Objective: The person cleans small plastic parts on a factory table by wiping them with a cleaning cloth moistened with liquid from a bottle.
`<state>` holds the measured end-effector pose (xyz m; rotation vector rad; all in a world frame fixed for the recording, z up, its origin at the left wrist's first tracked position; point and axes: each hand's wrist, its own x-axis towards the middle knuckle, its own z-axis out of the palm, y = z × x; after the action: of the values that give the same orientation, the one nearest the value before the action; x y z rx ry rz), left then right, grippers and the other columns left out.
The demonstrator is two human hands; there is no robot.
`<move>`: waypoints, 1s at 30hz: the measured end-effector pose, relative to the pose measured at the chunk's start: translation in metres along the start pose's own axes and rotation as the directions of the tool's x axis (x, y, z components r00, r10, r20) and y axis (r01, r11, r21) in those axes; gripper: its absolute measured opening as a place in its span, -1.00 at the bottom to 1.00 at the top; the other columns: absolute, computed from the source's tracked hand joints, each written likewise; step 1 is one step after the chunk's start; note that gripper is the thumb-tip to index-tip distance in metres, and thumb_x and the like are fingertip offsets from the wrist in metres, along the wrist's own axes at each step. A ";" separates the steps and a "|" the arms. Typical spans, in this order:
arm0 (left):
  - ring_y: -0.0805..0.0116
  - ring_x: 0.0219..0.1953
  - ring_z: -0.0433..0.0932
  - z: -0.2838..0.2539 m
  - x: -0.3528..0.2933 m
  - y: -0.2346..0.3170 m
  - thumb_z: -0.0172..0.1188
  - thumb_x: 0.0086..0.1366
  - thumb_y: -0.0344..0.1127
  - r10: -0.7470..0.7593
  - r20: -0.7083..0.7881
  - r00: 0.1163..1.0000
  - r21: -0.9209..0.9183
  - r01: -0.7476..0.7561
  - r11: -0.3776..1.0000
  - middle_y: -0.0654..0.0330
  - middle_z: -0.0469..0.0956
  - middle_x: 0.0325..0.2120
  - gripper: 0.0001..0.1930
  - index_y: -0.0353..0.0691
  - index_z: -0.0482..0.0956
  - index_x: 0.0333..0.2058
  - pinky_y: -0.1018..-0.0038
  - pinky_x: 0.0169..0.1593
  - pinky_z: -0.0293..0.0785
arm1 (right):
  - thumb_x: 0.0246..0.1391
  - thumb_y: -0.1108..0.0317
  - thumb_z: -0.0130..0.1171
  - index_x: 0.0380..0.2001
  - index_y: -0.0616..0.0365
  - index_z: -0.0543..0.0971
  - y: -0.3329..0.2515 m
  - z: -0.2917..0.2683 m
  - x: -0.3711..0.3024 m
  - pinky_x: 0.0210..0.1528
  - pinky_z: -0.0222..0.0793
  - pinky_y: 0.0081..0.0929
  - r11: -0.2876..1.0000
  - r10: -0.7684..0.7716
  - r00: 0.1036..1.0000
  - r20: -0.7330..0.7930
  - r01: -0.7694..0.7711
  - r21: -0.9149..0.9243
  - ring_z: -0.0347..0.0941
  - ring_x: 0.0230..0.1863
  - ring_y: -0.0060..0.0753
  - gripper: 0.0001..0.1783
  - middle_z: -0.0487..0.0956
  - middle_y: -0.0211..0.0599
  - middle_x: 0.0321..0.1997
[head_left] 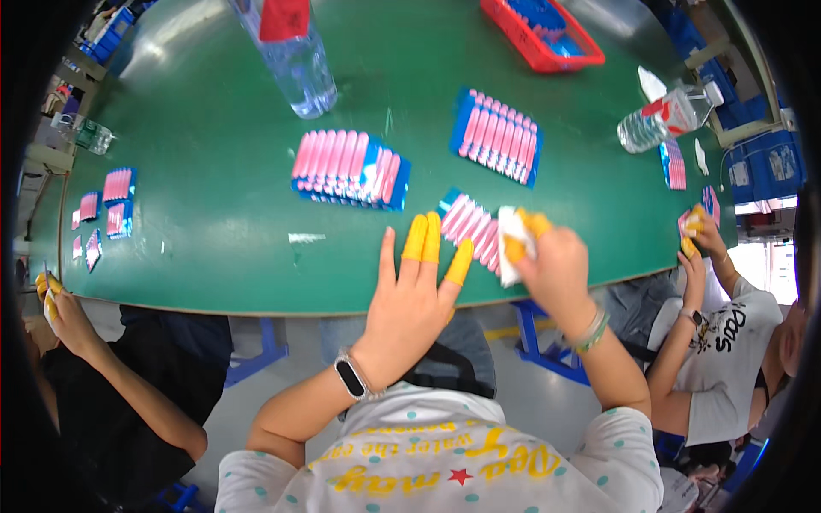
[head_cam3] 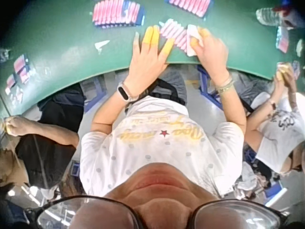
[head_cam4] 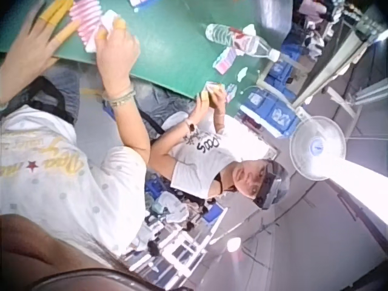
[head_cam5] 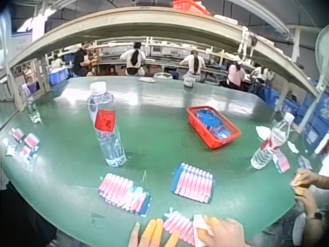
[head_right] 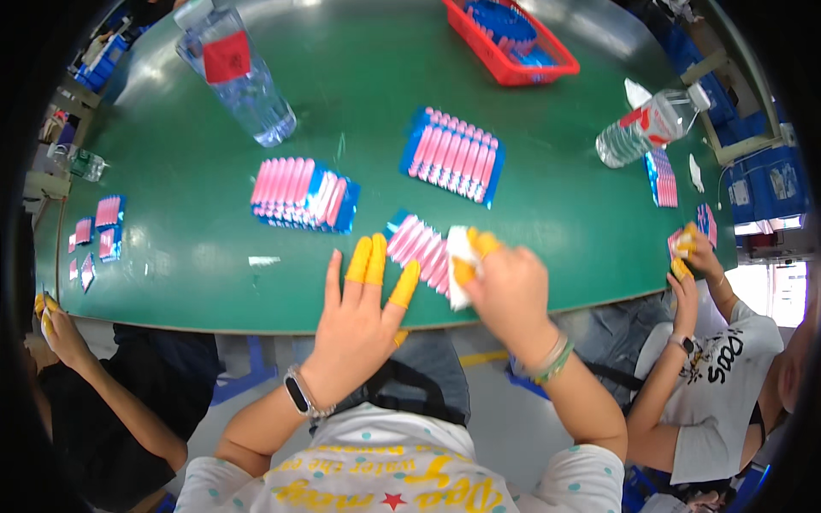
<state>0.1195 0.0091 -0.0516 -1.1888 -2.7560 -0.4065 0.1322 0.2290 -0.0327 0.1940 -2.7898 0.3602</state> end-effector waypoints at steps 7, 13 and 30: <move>-0.25 0.31 0.20 0.009 -0.006 0.005 0.29 0.05 -0.23 -0.005 0.005 1.000 -0.039 0.005 0.999 -0.41 0.18 0.24 -0.28 0.18 0.38 0.26 -0.19 0.36 -0.01 | -0.13 0.31 0.37 -0.21 0.23 0.60 -0.013 0.011 -0.022 -0.41 0.37 -0.26 0.999 0.034 0.999 -0.034 -0.033 0.033 0.44 -0.53 -0.07 -0.63 0.55 -0.18 -0.52; -0.27 0.33 0.16 0.008 -0.009 0.008 0.31 0.04 -0.21 -0.005 -0.026 1.000 -0.029 0.005 1.000 -0.40 0.16 0.25 -0.28 0.12 0.38 0.26 -0.18 0.37 0.00 | -0.20 0.37 0.40 -0.18 0.20 0.60 0.002 0.005 -0.024 -0.40 0.37 -0.28 0.993 0.120 0.991 -0.066 -0.120 0.007 0.47 -0.53 -0.15 -0.58 0.55 -0.21 -0.51; -0.23 0.41 -0.09 -0.047 -0.023 -0.063 0.08 0.22 0.31 -0.377 -0.185 0.908 0.065 0.394 0.917 0.01 0.07 0.38 -0.33 0.22 0.41 0.26 -0.46 0.28 -0.45 | 0.06 0.52 0.26 -0.12 0.36 0.57 -0.009 0.009 -0.025 -0.31 0.43 -0.65 0.693 0.524 0.849 0.064 -0.470 0.547 0.47 -0.36 -0.70 -0.71 0.64 -0.36 -0.34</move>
<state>0.0893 -0.0615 -0.0238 -0.5499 -2.8130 -0.3761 0.1545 0.2204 -0.0475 -0.4690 -2.5181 1.2679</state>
